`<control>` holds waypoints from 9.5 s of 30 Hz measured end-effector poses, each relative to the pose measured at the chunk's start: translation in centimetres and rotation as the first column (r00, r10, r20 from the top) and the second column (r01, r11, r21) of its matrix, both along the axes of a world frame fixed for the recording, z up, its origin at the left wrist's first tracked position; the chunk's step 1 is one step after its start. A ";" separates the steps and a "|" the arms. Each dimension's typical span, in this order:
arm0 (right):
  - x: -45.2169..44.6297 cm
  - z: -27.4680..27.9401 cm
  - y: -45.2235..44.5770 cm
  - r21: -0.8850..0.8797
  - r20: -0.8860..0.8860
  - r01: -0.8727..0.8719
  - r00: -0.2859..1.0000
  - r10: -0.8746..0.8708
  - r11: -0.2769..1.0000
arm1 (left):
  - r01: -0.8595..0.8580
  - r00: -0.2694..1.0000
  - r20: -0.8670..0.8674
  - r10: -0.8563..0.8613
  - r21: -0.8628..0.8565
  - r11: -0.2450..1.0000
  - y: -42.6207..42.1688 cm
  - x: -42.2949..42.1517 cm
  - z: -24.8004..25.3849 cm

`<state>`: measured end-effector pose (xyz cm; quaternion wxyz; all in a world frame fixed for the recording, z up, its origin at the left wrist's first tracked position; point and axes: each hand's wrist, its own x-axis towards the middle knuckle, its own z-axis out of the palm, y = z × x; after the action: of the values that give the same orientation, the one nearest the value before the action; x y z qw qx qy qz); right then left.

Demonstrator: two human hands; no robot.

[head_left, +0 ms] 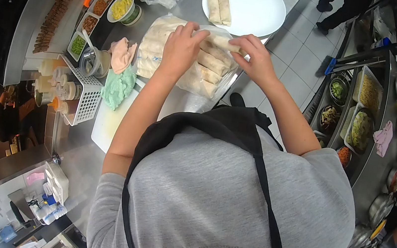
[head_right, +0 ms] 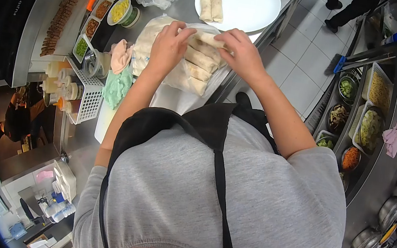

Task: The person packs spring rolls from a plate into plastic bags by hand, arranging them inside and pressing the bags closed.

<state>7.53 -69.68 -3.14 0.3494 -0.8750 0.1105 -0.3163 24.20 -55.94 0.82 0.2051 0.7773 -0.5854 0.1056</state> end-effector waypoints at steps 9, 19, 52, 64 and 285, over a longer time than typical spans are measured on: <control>0.5 -1.9 -0.6 -0.123 0.148 0.035 0.989 -0.016 0.992 | 0.208 0.946 0.265 -0.189 -0.045 0.977 -0.1 -0.4 3.0; 2.2 -2.6 -1.7 0.077 -0.342 0.126 0.935 -0.093 0.989 | 0.308 0.949 -0.054 -0.309 0.343 0.887 -1.9 -0.5 -1.5; 1.3 -0.1 -2.4 0.136 -0.342 0.187 0.930 -0.131 0.973 | 0.370 0.909 -0.297 -0.293 0.246 0.896 -2.7 0.7 -1.1; -2.3 0.7 -1.7 0.108 -0.122 0.225 0.970 -0.211 0.968 | -0.037 0.999 0.015 0.035 0.194 0.980 2.6 -0.9 0.4; 10.9 0.4 9.4 -0.314 -0.108 -0.113 0.991 0.083 0.943 | 0.084 0.988 -0.094 -0.122 -0.336 0.938 10.1 -8.1 3.6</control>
<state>18.41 -60.32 -2.79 0.2128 -0.9382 0.0303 -0.2711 16.06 -45.84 4.42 0.3708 0.7047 -0.5867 0.1473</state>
